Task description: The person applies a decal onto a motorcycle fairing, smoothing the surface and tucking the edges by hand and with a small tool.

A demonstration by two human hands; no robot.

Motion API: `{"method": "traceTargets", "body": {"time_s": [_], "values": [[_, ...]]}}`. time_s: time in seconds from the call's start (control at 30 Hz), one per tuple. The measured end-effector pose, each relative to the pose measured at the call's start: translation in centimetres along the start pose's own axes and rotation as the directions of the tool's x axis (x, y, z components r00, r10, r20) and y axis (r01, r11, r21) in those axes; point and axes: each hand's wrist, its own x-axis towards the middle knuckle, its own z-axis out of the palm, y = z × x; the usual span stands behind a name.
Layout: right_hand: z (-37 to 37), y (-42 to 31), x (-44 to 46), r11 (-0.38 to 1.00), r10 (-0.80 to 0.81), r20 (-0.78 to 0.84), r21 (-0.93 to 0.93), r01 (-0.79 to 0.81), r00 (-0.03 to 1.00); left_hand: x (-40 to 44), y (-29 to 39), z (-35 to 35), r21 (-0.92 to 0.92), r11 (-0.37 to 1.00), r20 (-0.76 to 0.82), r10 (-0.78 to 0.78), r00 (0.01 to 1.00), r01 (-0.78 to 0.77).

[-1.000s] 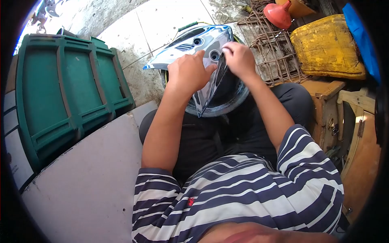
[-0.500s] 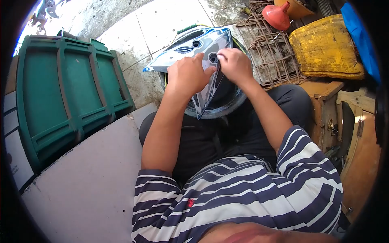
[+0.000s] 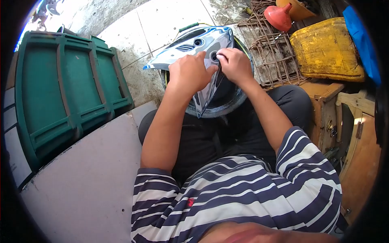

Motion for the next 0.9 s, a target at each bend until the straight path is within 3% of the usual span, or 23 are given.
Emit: {"method": "traceTargets", "body": {"time_s": [0.1,0.23,0.37,0.5,0.6,0.73,0.9], "values": [[-0.9,1.5,1.0,0.994,0.086,-0.052,-0.064,-0.089,0.995,-0.2,0.0,-0.2,-0.021,1.0,-0.002,-0.012,1.0,0.012],[-0.2,0.0,0.2,0.999,-0.035,-0.046,-0.03,0.033,0.998,0.2,0.1,-0.1,0.01,1.0,0.018,-0.016,1.0,0.016],[-0.3,2.0,1.1,0.994,0.107,-0.062,0.01,-0.106,0.992,-0.3,-0.1,0.0,-0.022,1.0,-0.004,-0.011,1.0,0.011],[-0.4,0.0,0.4,0.999,-0.031,-0.034,-0.02,0.031,0.999,0.0,-0.2,0.1,-0.006,1.0,-0.014,0.016,1.0,-0.016],[-0.6,2.1,1.2,0.994,0.111,-0.05,0.01,-0.111,0.993,0.0,-0.1,0.1,0.003,1.0,0.029,-0.025,0.999,0.025],[0.5,0.6,0.2,0.998,-0.053,-0.074,0.014,0.054,0.996,0.2,0.1,0.0,-0.002,1.0,0.024,-0.022,0.999,0.022],[-0.1,2.4,1.4,0.988,0.144,-0.077,0.071,-0.138,0.987,-0.2,0.0,-0.2,-0.006,1.0,-0.001,0.0,1.0,0.0]]}}
